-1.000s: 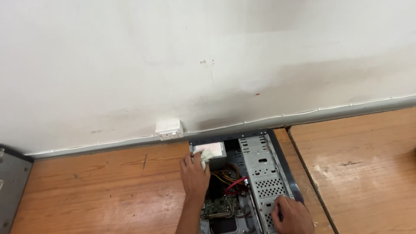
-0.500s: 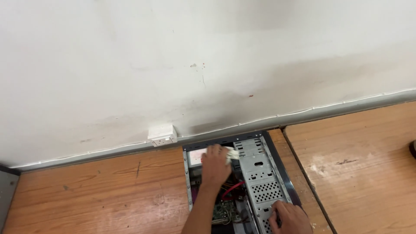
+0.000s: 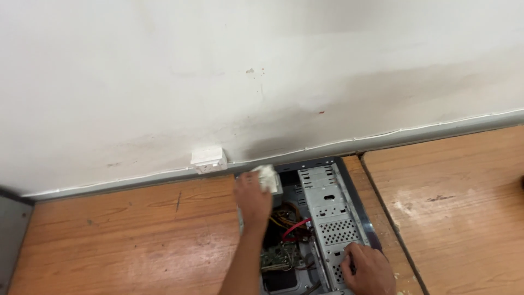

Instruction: The person wipes the interior surfaces of an open desktop computer case using a white cloth. They clean the metal chassis, the power supply unit, and the area around the motherboard and drive bays.

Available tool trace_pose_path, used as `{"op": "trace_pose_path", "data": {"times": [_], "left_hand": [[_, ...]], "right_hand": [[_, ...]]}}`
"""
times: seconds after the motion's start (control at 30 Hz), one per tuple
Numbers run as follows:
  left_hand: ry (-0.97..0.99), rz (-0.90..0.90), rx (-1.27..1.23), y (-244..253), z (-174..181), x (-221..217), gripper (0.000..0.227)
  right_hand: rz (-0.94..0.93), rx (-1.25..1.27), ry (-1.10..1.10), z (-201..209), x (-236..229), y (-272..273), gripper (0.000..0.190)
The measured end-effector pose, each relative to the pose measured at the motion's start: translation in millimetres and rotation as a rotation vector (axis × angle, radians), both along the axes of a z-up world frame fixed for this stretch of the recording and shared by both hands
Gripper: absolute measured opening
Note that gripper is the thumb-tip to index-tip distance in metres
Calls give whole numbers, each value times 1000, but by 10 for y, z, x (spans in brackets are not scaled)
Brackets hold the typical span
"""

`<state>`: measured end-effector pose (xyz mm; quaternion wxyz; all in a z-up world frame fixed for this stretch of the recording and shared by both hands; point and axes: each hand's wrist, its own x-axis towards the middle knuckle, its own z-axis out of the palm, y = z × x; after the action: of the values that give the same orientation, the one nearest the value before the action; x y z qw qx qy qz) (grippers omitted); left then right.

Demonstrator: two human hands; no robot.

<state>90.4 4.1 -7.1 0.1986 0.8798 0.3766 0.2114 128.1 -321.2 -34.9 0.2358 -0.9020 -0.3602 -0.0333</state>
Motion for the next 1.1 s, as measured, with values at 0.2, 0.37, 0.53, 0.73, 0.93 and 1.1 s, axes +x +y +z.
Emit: {"op": "trace_pose_path", "data": {"times": [0.2,0.37,0.53,0.73,0.93,1.1], "left_hand": [[77,-415,-54,-410,-24,325,54],[36,-436,53,-290,-46,240,52],[40,-173,89,57,-113,40,49],[-149,193,-14,93,-30,176,50],[-75,-89,-66,-216,-6,729,58],[39,-493,126,-744,-88,1240,55]], "right_hand": [[-21,10,6,24,-29,11,14],[-54,-9,56,59,-48,26,12],[-26,19,-5,78,-59,10,13],[6,57,36,-47,-39,-13,14],[1,6,49,-36,-28,1,15],[-10,-73,159,-42,9,-29,13]]}}
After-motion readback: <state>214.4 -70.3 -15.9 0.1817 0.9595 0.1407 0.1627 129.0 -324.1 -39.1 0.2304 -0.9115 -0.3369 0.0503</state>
